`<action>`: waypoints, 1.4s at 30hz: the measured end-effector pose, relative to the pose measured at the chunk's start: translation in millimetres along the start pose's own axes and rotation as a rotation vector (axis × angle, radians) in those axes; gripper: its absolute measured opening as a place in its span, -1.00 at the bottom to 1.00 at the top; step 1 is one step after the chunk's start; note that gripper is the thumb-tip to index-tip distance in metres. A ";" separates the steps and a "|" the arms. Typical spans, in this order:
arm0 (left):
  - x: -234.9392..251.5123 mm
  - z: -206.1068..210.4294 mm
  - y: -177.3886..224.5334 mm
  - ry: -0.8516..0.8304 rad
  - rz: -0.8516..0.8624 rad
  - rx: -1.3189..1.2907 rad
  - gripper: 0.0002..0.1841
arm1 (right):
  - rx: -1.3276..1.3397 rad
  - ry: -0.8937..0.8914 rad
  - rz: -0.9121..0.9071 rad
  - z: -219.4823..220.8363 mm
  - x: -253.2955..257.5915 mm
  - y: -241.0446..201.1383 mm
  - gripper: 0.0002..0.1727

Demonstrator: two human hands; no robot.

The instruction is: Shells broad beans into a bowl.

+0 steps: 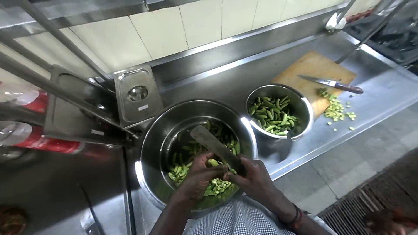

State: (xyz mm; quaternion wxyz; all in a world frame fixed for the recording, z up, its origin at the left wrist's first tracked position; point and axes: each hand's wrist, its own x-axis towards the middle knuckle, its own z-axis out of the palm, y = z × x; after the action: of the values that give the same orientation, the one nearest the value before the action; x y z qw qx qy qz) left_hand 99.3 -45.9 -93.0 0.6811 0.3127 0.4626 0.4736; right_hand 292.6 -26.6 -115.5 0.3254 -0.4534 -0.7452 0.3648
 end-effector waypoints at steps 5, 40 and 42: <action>-2.5 4.7 -8.0 0.031 0.039 -0.123 -0.66 | 0.023 -0.045 0.032 1.8 -1.5 0.3 -0.52; 1.2 -12.3 -3.8 0.249 0.158 0.190 -0.74 | 0.090 0.018 -0.051 -3.6 1.3 3.5 -0.37; 9.8 -21.5 -8.9 0.279 -0.031 -0.089 -0.70 | 0.062 0.044 -0.019 -6.0 1.2 7.5 -0.47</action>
State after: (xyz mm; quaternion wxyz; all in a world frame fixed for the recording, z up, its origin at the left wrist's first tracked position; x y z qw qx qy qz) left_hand 83.8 -40.2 -112.0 0.6308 0.2061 0.5361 0.5218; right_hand 300.3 -21.5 -118.4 0.3591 -0.4439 -0.7305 0.3747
